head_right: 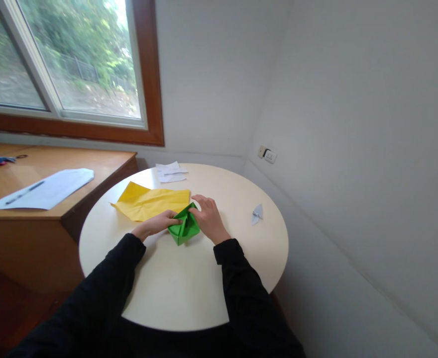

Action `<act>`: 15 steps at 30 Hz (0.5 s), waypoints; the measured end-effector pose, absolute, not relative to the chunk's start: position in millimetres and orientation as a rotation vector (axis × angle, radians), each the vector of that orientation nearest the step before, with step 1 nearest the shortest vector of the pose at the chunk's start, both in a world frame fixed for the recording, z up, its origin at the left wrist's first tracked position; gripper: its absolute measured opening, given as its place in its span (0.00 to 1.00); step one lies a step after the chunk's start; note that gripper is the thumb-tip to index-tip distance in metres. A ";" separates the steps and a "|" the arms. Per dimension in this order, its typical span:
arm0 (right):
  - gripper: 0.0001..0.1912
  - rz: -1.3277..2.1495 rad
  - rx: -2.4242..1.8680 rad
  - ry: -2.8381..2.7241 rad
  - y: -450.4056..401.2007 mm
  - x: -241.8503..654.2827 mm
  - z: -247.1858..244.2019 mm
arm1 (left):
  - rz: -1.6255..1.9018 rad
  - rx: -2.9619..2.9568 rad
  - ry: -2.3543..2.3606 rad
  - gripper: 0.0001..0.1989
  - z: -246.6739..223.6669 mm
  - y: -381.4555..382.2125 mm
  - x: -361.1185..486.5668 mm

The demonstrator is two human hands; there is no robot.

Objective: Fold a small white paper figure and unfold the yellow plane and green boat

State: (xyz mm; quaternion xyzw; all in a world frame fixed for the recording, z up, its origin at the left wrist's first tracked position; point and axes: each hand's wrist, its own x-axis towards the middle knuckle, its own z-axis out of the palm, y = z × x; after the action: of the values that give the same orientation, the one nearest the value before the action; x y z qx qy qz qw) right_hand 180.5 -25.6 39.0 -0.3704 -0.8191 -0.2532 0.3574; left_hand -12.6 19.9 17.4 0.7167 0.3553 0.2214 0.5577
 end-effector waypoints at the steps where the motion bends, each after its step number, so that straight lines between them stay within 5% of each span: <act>1: 0.09 -0.677 -0.948 -2.153 -26.8 182.4 43.0 | 0.510 1.710 0.825 0.14 17.8 20.9 -13.3; 15: 0.09 -0.562 -0.881 -2.703 -31.5 177.6 94.5 | 0.544 1.711 0.801 0.16 40.2 12.2 -17.5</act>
State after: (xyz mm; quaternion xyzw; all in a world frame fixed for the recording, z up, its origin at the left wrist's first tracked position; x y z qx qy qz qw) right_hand 177.6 -31.5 94.5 -0.3018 -0.9258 -0.1924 0.1216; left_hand -17.5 12.2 40.2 0.7243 0.3390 0.2304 0.5544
